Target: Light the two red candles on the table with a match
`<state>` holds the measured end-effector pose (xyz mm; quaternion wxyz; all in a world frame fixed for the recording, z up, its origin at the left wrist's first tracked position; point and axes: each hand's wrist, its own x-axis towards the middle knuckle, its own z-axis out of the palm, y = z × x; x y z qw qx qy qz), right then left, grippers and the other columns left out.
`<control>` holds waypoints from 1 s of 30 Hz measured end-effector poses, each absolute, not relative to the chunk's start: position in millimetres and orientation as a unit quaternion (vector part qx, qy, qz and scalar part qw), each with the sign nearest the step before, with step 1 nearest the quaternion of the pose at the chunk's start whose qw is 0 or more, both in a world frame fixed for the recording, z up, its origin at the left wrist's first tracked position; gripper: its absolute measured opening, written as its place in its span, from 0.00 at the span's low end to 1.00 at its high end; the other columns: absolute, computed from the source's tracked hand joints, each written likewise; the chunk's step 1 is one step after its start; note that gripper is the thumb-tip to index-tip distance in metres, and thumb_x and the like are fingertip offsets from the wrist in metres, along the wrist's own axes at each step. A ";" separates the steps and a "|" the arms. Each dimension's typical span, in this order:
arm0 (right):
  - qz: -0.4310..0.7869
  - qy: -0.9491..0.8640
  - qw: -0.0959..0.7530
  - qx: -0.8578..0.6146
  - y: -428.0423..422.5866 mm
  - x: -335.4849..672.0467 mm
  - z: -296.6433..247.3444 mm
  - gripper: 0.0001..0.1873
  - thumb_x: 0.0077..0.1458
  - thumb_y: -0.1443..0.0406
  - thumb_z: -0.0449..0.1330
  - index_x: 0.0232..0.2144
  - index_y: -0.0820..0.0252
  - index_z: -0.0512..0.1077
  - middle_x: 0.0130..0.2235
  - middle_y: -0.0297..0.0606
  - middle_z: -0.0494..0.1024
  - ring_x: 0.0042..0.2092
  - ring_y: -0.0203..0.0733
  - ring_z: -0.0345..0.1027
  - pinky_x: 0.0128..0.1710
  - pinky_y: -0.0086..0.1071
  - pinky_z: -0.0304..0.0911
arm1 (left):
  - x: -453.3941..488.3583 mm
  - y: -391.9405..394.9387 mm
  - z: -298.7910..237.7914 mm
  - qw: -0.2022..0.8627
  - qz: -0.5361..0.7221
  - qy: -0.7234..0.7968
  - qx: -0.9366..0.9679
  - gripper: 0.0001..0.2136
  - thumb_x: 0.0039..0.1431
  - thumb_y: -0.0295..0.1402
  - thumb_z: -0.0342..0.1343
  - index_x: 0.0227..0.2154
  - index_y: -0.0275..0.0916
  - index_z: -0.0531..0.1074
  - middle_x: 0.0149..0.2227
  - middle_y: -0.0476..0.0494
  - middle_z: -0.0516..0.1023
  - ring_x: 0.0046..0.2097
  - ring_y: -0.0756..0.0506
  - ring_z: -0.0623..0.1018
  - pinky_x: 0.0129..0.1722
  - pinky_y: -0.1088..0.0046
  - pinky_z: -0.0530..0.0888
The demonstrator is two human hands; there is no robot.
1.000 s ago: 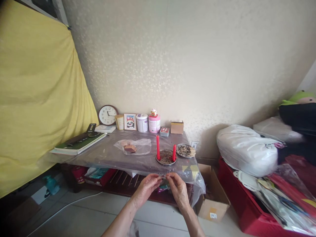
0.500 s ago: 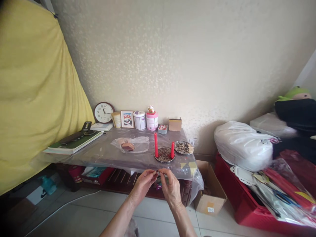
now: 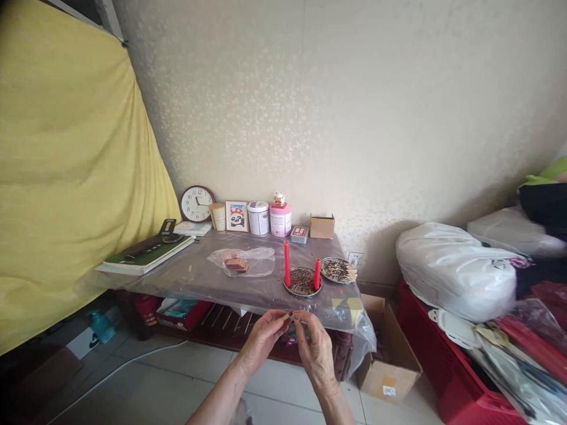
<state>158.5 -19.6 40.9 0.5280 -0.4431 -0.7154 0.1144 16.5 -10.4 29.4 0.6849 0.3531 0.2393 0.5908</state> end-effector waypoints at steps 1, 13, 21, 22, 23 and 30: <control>0.113 -0.715 0.529 -0.444 -19.2 158.3 40.7 0.09 0.58 0.61 0.51 0.37 0.55 0.69 0.37 0.38 0.78 0.40 0.41 0.72 0.41 0.32 0.66 | 16.2 -10.5 29.3 0.684 0.591 0.241 0.353 0.07 0.50 0.31 0.60 0.32 0.35 0.74 0.35 0.43 0.77 0.40 0.47 0.73 0.44 0.70 0.65; 0.111 -0.697 0.532 -0.468 -18.1 160.1 42.2 0.09 0.57 0.60 0.52 0.36 0.55 0.71 0.36 0.38 0.79 0.38 0.42 0.73 0.40 0.32 0.67 | 15.1 -9.8 25.7 0.686 0.593 0.239 0.347 0.09 0.48 0.34 0.61 0.33 0.37 0.75 0.38 0.42 0.77 0.44 0.44 0.73 0.48 0.66 0.64; 0.049 -0.702 0.560 -0.437 -18.2 155.5 55.0 0.08 0.58 0.64 0.51 0.36 0.56 0.70 0.36 0.39 0.77 0.40 0.41 0.72 0.43 0.34 0.66 | 11.3 -10.5 30.3 0.682 0.611 0.221 0.336 0.09 0.50 0.33 0.60 0.34 0.37 0.73 0.38 0.42 0.77 0.44 0.45 0.74 0.48 0.68 0.64; 0.044 -0.708 0.557 -0.432 -17.5 154.5 54.4 0.07 0.58 0.65 0.51 0.37 0.56 0.70 0.37 0.40 0.77 0.41 0.41 0.71 0.43 0.35 0.66 | 11.2 -10.6 30.9 0.682 0.613 0.219 0.334 0.09 0.50 0.33 0.60 0.34 0.37 0.73 0.38 0.42 0.77 0.44 0.45 0.74 0.48 0.67 0.64; 0.041 -0.715 0.551 -0.428 -16.4 153.7 52.7 0.07 0.58 0.65 0.51 0.37 0.56 0.69 0.37 0.40 0.77 0.41 0.41 0.71 0.43 0.35 0.66 | 11.2 -10.7 31.4 0.682 0.614 0.219 0.332 0.09 0.50 0.33 0.60 0.34 0.37 0.73 0.38 0.42 0.77 0.44 0.45 0.74 0.48 0.67 0.64; 0.020 -0.715 0.546 -0.436 -6.1 152.8 50.3 0.07 0.58 0.66 0.51 0.36 0.56 0.68 0.36 0.39 0.76 0.40 0.41 0.71 0.41 0.35 0.67 | 9.5 -9.1 33.0 0.687 0.614 0.223 0.317 0.10 0.49 0.36 0.61 0.33 0.37 0.73 0.38 0.42 0.77 0.44 0.45 0.74 0.49 0.67 0.64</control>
